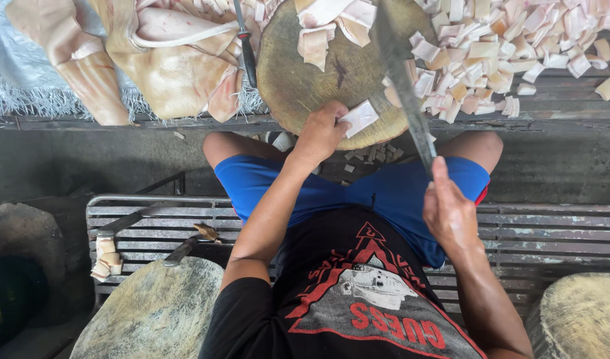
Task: The person sits on a bench and uses a large knife to chop pieces of pork fat on a round wooden chopping block. They repeatedly slice the fat into small cubes, occasionally gathering the pieces and moving them aside.
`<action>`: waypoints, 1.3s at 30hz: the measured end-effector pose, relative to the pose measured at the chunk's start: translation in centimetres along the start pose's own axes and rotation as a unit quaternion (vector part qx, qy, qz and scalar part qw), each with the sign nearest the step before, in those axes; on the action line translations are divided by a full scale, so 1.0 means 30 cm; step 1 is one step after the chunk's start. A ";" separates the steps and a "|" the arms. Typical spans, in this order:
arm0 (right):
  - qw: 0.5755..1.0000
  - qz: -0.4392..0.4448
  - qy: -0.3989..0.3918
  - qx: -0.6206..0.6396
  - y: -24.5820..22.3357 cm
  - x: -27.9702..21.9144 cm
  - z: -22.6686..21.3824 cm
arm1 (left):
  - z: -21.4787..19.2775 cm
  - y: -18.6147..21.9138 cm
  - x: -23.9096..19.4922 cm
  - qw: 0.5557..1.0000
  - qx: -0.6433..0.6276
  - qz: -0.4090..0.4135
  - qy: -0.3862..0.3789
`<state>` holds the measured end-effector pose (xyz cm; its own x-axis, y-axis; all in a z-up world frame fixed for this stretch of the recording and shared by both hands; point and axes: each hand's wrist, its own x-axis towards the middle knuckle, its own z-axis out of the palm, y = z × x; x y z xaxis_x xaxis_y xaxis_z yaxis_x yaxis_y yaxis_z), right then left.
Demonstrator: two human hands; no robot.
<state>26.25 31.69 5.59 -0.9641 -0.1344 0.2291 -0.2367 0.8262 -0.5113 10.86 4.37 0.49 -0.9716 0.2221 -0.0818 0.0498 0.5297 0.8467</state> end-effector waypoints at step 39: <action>0.994 0.060 -0.095 -0.016 0.068 0.022 0.022 | -0.121 -0.153 0.365 0.958 0.165 0.092 0.216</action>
<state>25.06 32.94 4.15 -0.9912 -0.1319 0.0069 -0.1178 0.8589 -0.4984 -0.84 1.40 -2.39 -0.9409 0.0155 0.3382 0.2312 0.7593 0.6083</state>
